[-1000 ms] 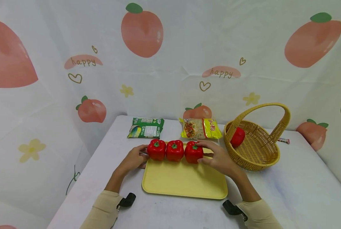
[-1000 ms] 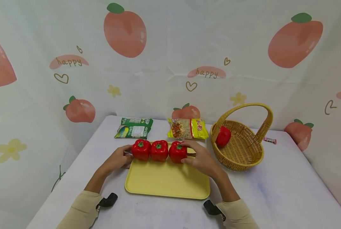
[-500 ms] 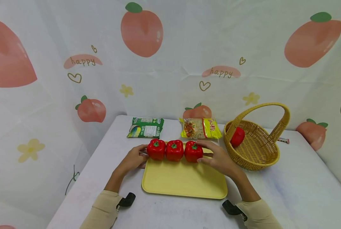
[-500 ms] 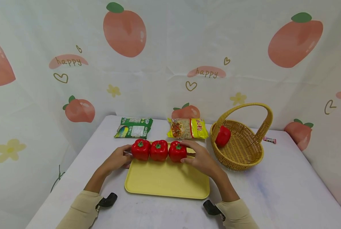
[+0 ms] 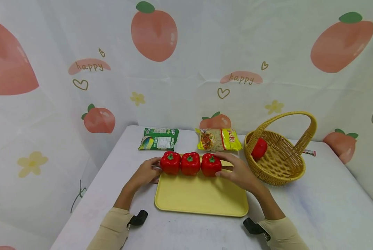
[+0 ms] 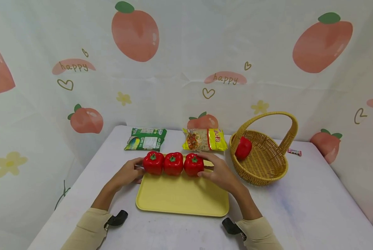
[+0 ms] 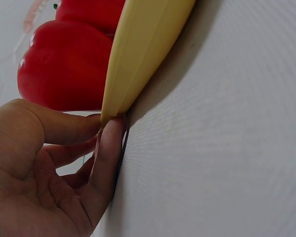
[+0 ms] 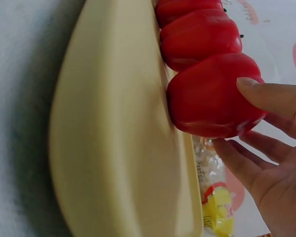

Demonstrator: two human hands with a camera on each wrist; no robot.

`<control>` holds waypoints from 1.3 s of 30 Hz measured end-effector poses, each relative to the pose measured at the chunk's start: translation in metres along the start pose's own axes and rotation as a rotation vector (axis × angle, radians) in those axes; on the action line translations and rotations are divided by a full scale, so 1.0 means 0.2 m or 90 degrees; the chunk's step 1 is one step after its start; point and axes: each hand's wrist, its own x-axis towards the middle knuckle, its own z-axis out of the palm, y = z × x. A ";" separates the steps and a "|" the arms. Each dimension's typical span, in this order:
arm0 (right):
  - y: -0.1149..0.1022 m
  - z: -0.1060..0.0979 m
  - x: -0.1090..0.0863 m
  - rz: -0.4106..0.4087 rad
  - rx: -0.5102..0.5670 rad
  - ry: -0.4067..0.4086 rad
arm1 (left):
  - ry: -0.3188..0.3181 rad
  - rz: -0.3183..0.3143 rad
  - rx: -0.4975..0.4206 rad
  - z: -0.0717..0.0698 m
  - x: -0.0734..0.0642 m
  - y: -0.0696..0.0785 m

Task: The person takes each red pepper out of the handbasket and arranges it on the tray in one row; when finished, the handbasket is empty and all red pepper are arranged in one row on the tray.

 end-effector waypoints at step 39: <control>-0.05 -0.50 -0.24 -0.154 -0.267 0.213 | -0.002 -0.002 0.000 0.00 0.00 0.00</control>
